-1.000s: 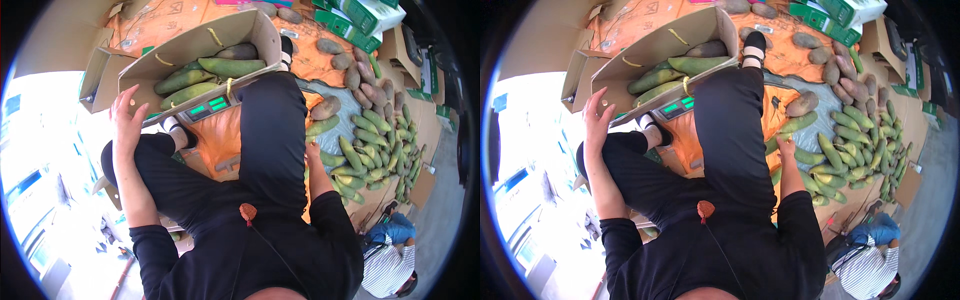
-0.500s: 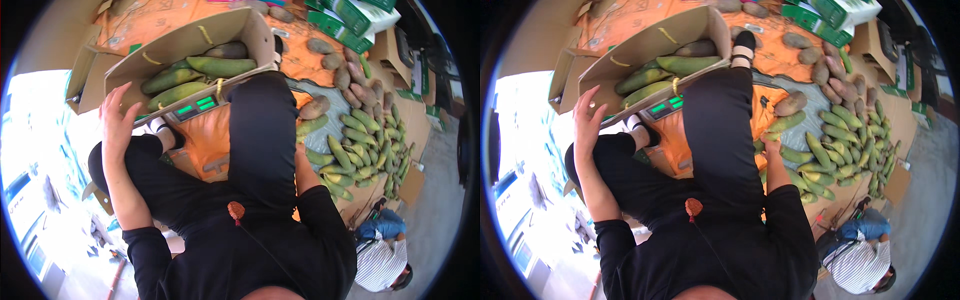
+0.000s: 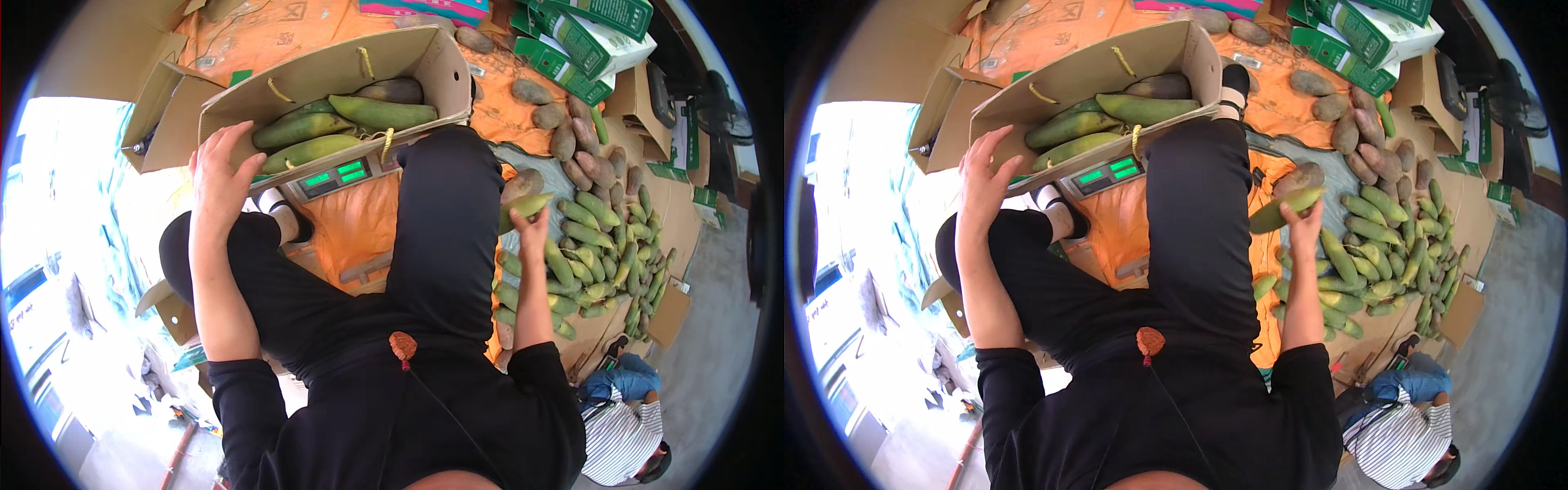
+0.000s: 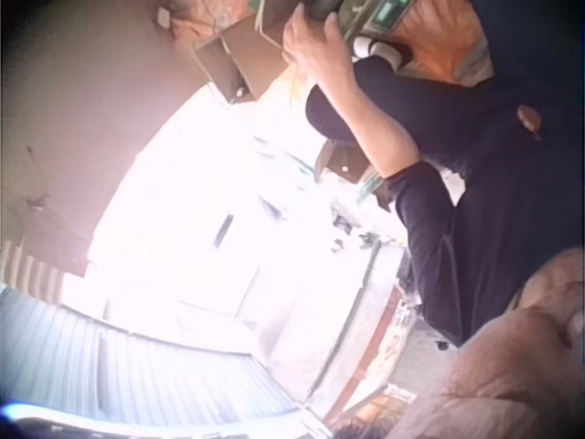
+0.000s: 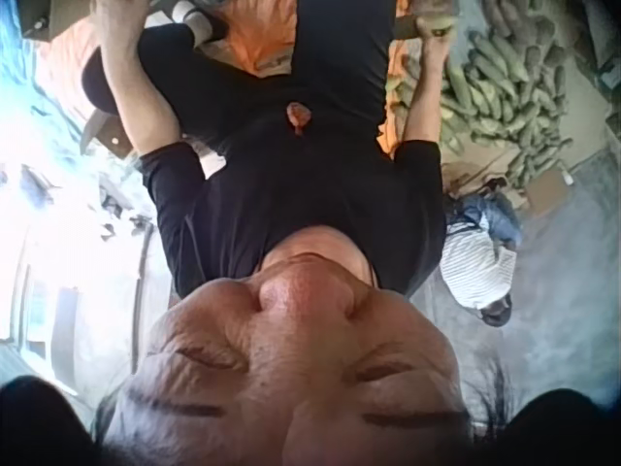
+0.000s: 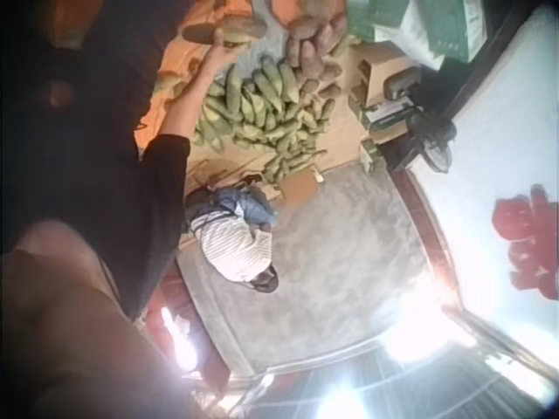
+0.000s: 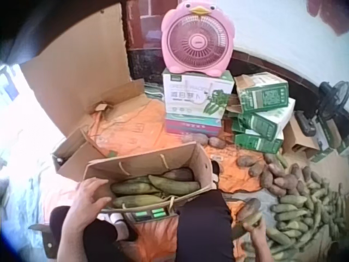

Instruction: Weighing and sorting green vegetables, likely cucumbers or squash, into boxes.

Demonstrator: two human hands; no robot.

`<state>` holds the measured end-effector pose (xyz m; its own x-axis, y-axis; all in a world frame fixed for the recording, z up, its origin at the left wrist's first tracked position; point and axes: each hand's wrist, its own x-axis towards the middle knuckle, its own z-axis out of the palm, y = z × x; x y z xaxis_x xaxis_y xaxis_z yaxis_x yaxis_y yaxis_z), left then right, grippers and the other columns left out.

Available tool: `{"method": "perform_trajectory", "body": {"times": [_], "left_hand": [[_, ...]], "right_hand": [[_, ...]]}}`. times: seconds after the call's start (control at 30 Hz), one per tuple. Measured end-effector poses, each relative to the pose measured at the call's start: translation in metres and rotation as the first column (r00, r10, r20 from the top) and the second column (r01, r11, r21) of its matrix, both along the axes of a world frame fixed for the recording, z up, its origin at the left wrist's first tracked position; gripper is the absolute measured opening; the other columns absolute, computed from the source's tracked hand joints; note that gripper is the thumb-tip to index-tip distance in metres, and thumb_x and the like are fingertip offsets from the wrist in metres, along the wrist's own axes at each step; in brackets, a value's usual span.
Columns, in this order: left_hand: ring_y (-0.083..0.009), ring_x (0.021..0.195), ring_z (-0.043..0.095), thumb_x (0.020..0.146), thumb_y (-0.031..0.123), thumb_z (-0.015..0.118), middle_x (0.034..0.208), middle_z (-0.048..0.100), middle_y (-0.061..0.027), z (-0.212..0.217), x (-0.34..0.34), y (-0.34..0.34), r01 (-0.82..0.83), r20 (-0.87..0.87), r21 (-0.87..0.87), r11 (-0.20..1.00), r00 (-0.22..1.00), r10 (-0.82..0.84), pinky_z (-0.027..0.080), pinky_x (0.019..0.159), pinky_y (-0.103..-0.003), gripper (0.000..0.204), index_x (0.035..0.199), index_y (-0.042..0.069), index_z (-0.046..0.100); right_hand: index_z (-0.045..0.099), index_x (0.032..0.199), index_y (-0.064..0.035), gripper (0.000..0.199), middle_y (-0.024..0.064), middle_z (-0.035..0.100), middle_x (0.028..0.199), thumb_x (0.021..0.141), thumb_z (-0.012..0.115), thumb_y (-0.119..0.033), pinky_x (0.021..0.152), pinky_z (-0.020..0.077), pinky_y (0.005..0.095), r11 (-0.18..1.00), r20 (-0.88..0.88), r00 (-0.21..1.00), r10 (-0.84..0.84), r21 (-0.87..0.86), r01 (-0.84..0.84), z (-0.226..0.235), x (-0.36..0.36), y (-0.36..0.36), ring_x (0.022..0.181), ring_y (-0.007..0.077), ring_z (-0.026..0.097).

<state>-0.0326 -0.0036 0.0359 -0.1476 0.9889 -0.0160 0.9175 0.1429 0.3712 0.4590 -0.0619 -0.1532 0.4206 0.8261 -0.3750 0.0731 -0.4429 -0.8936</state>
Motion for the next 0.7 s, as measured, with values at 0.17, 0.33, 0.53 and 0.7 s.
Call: {"method": "perform_trajectory", "body": {"times": [0.17, 0.33, 0.53, 0.7], "left_hand": [[-0.0256, 0.119, 0.048, 0.078, 0.019, 0.068, 0.117, 0.059, -0.0064, 0.003, 0.002, -0.001, 0.026, 0.004, 0.021, 0.999, 1.000, -0.026, 0.025, 0.106, -0.046, 0.041, 0.118, 0.014, 0.060], [-0.0261, 0.118, 0.049, 0.078, 0.021, 0.068, 0.117, 0.060, -0.0071, 0.000, 0.000, -0.001, 0.035, -0.001, 0.036, 0.999, 0.999, -0.035, 0.026, 0.105, -0.046, 0.040, 0.116, 0.014, 0.061], [-0.0282, 0.113, 0.052, 0.078, 0.021, 0.067, 0.116, 0.060, -0.0088, -0.001, -0.004, -0.003, 0.055, -0.045, 0.046, 0.997, 0.998, -0.053, 0.034, 0.101, -0.042, 0.042, 0.119, 0.013, 0.059], [-0.0278, 0.113, 0.052, 0.078, 0.021, 0.067, 0.115, 0.060, -0.0090, -0.001, -0.003, -0.002, 0.067, -0.050, 0.039, 0.997, 0.997, -0.065, 0.034, 0.101, -0.042, 0.042, 0.119, 0.013, 0.059]], "right_hand": [[0.041, 0.125, -0.0001, 0.056, 0.0094, 0.054, 0.117, 0.077, 0.069, 0.003, 0.093, 0.0416, 0.0323, 0.897, 0.099, 0.985, 0.141, 0.409, -0.169, 0.112, -0.023, 0.075, 0.108, 0.0202, 0.053], [0.041, 0.126, 0.0011, 0.054, 0.0105, 0.053, 0.120, 0.078, 0.067, 0.005, 0.098, 0.0402, 0.0334, 0.750, 0.084, 0.982, 0.170, 0.635, -0.184, 0.202, -0.067, 0.124, 0.111, 0.0203, 0.053], [0.047, 0.124, 0.0016, 0.050, 0.0131, 0.058, 0.116, 0.080, 0.070, -0.007, 0.094, 0.0441, 0.0348, 0.541, 0.103, 0.903, 0.417, 0.770, -0.338, 0.252, -0.130, 0.156, 0.106, 0.0232, 0.057], [0.046, 0.126, -0.0008, 0.051, 0.0091, 0.058, 0.112, 0.081, 0.068, -0.006, 0.086, 0.0461, 0.0306, 0.491, 0.102, 0.835, 0.540, 0.768, -0.412, 0.261, -0.200, 0.164, 0.099, 0.0162, 0.056]]}}
